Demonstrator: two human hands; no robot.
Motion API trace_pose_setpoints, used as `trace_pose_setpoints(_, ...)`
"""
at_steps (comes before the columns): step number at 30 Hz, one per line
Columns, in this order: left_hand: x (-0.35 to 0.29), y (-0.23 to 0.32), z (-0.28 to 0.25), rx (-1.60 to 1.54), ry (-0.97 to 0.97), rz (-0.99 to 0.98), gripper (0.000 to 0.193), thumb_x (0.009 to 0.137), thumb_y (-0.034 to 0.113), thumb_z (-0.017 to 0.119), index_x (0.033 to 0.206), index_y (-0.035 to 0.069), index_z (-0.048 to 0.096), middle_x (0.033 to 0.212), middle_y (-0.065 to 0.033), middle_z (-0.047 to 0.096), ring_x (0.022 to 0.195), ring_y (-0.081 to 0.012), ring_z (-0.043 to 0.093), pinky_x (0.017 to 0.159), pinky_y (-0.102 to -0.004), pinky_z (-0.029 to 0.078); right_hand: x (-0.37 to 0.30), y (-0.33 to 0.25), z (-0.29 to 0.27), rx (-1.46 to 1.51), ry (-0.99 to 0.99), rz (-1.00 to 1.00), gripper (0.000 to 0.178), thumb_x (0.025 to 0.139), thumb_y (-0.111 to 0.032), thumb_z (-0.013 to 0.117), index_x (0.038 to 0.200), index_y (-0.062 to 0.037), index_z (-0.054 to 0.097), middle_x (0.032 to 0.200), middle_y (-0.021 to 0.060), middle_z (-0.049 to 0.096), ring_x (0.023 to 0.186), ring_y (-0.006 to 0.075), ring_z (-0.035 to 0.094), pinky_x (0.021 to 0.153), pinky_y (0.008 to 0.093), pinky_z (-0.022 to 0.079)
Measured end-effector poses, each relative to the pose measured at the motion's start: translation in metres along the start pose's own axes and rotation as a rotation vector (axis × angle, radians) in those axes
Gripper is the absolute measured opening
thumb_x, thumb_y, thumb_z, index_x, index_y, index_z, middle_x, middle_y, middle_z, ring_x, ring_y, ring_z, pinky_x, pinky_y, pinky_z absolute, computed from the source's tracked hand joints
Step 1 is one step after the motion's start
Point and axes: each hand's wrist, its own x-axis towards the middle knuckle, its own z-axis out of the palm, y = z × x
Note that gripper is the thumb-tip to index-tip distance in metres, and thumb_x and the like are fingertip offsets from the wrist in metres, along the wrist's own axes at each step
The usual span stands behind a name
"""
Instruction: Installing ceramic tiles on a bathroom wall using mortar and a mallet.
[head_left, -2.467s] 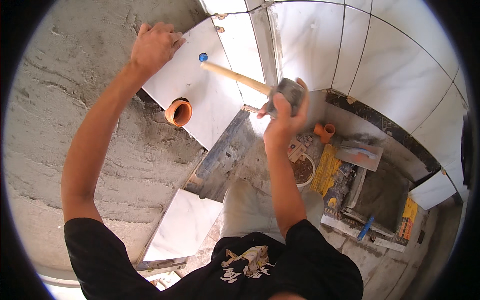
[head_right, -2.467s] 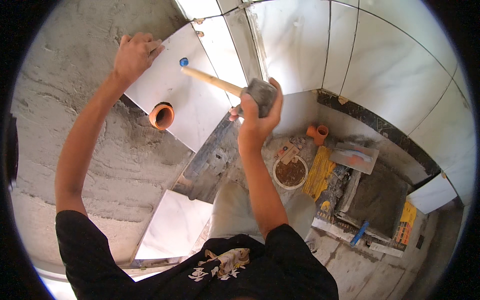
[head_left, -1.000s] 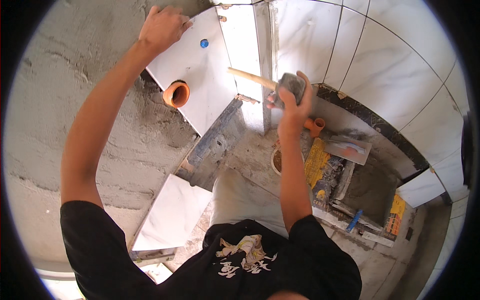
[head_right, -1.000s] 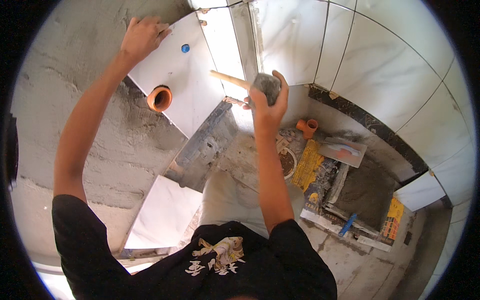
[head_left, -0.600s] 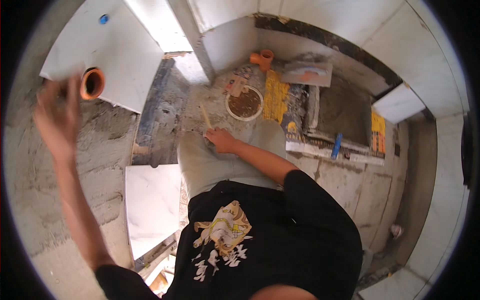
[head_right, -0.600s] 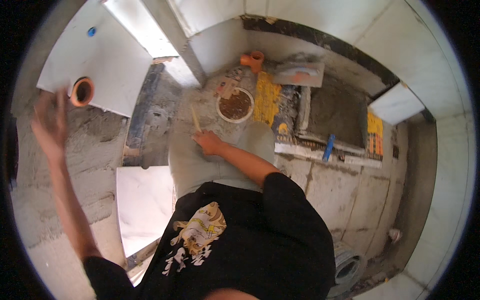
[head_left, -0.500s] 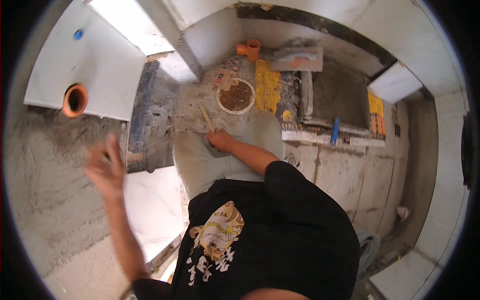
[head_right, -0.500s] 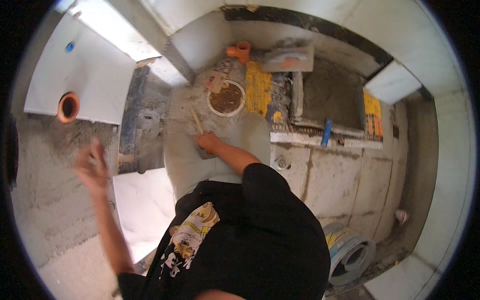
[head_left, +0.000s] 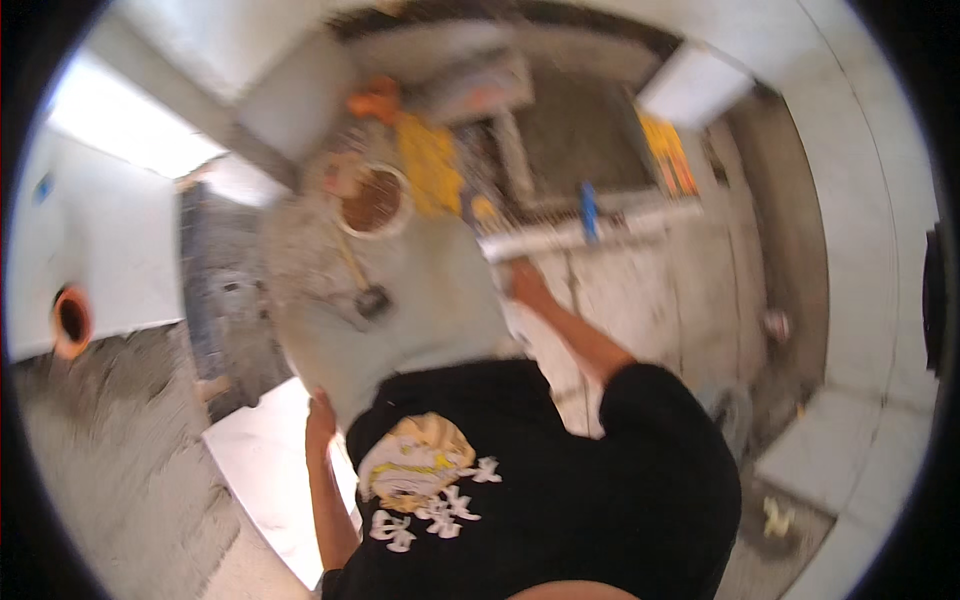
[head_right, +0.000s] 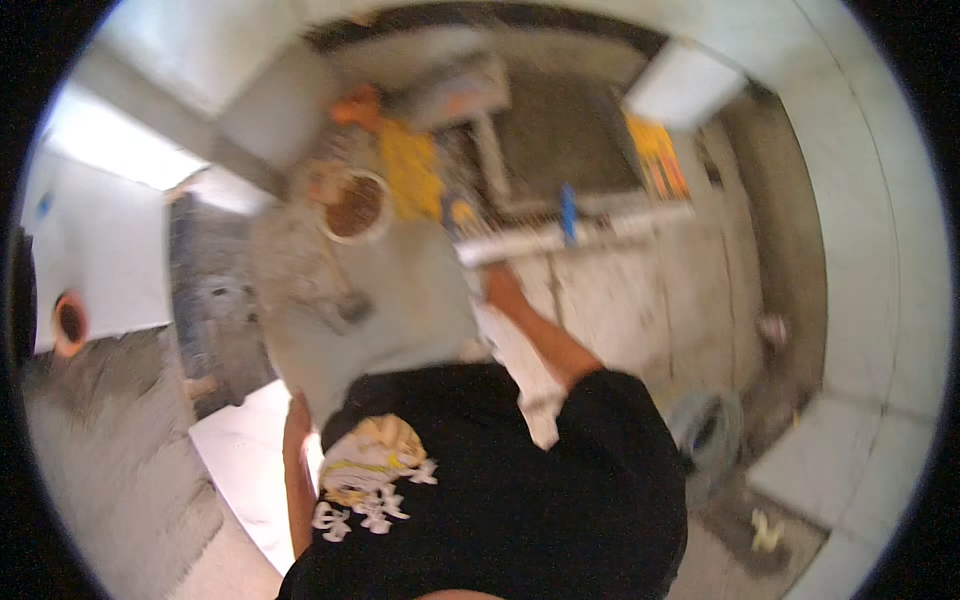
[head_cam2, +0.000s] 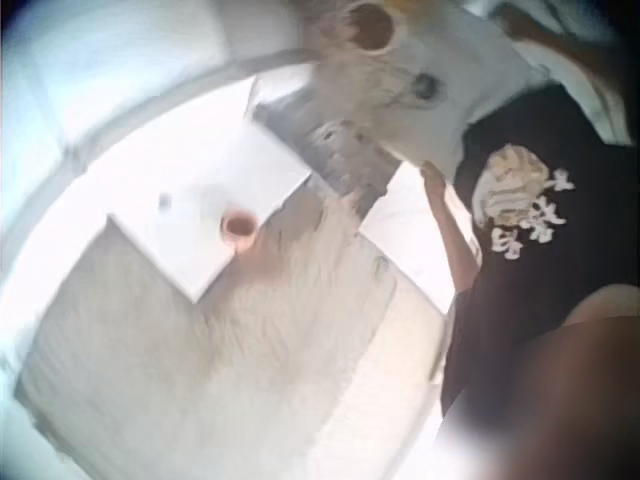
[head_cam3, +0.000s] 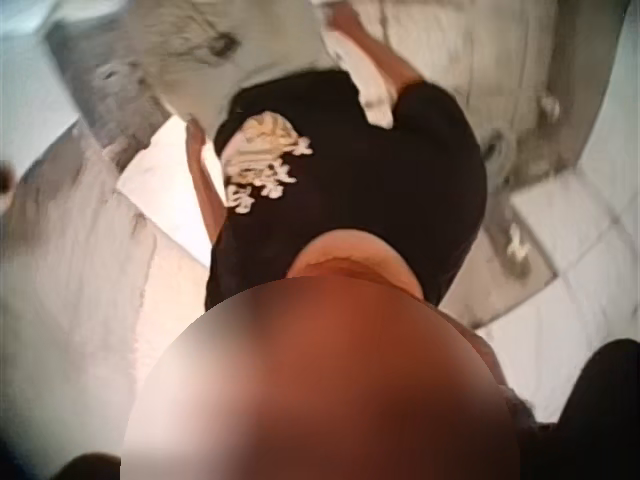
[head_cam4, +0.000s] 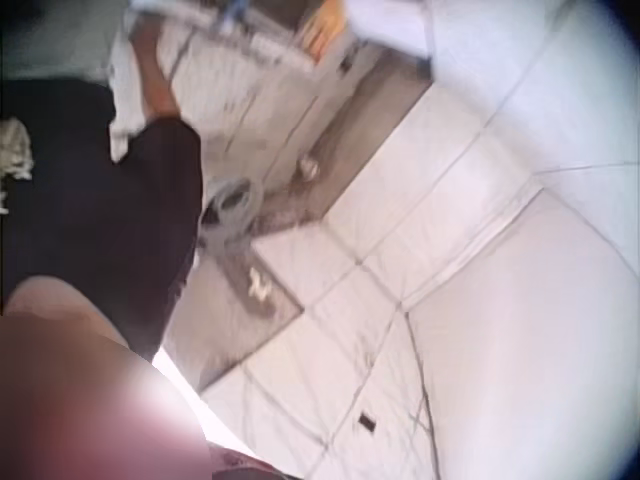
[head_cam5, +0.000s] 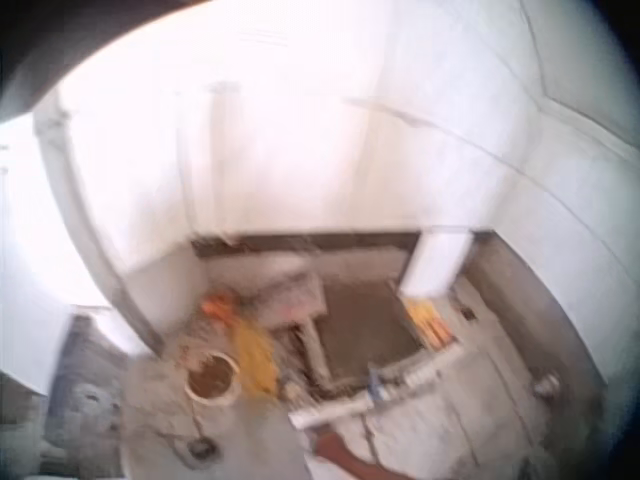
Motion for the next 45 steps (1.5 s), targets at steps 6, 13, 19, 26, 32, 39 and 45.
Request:
trace_pose_setpoints(6, -0.047, 0.1, -0.053, 0.165, 0.272, 0.395, 0.03, 0.086, 0.032, 0.07, 0.1, 0.006, 0.072, 0.097, -0.0219, 0.07, 0.089, -0.0375, 0.069, 0.078, -0.0467, 0.054, -0.053, 0.0, 0.029, -0.065, -0.288, 0.323, 0.068, 0.066, -0.035, 0.087, 0.118, -0.0009, 0.058, 0.121, 0.0288, 0.059, 0.105, 0.0442, 0.06, 0.087, 0.0546, 0.051)
trace_pose_setpoints(13, -0.007, 0.197, 0.03, -0.46, 0.272, 0.782, 0.031, 0.089, 0.028, 0.07, 0.109, 0.005, 0.069, 0.104, -0.0166, 0.067, 0.094, -0.0257, 0.066, 0.079, -0.0386, 0.053, 0.072, -0.112, -0.169, 1.537, -0.381, 0.533, 0.055, 0.08, -0.023, 0.068, 0.131, -0.0101, 0.055, 0.116, 0.009, 0.064, 0.1, 0.0252, 0.065, 0.081, 0.045, 0.06)
trace_pose_setpoints(19, -0.035, 0.264, 0.027, -1.245, -0.572, 0.511, 0.046, 0.092, 0.036, 0.072, 0.124, 0.004, 0.062, 0.108, -0.0065, 0.062, 0.096, -0.0169, 0.065, 0.081, -0.0324, 0.055, 0.137, -0.288, -0.243, 0.226, -0.439, -0.627, 0.051, 0.085, -0.022, 0.073, 0.129, -0.0039, 0.055, 0.128, 0.0152, 0.056, 0.114, 0.0306, 0.057, 0.095, 0.0404, 0.048)
trace_pose_setpoints(26, -0.004, 0.202, -0.041, -0.923, -0.076, 0.825, 0.03, 0.093, 0.032, 0.072, 0.102, 0.003, 0.067, 0.09, -0.0018, 0.064, 0.078, -0.0083, 0.062, 0.068, -0.0281, 0.055, 0.161, -0.326, -0.26, -0.026, -0.48, -0.76, 0.06, 0.08, -0.021, 0.075, 0.133, -0.0069, 0.054, 0.121, 0.0169, 0.059, 0.112, 0.0337, 0.058, 0.099, 0.042, 0.046)
trace_pose_setpoints(32, 0.055, 0.148, -0.11, -2.145, -0.212, 0.585, 0.023, 0.099, 0.031, 0.063, 0.115, 0.016, 0.06, 0.095, -0.003, 0.066, 0.073, -0.0119, 0.063, 0.063, -0.0274, 0.052, 0.24, -0.246, -0.298, -0.087, -0.327, -0.689, 0.051, 0.085, -0.029, 0.073, 0.13, -0.0092, 0.061, 0.131, 0.0224, 0.059, 0.126, 0.0399, 0.052, 0.107, 0.0454, 0.041)
trace_pose_setpoints(39, 0.159, 0.13, 0.067, -0.938, 0.044, 0.497, 0.035, 0.092, 0.029, 0.067, 0.119, 0.009, 0.064, 0.104, -0.012, 0.07, 0.083, -0.0244, 0.068, 0.077, -0.0388, 0.054, 0.298, -0.335, -0.282, -0.19, -0.089, -0.568, 0.042, 0.083, -0.026, 0.074, 0.116, -0.0013, 0.066, 0.109, 0.0244, 0.065, 0.104, 0.0424, 0.062, 0.09, 0.0472, 0.049)
trace_pose_setpoints(45, 0.157, 0.13, 0.066, -0.63, 0.025, 0.552, 0.042, 0.085, 0.024, 0.07, 0.12, 0.001, 0.066, 0.098, -0.0183, 0.071, 0.087, -0.0308, 0.07, 0.079, -0.0386, 0.054, 0.324, -0.344, -0.269, -0.216, -0.007, -0.554, 0.043, 0.082, -0.027, 0.073, 0.114, 0.0005, 0.067, 0.106, 0.0256, 0.066, 0.103, 0.0435, 0.062, 0.089, 0.0484, 0.049)
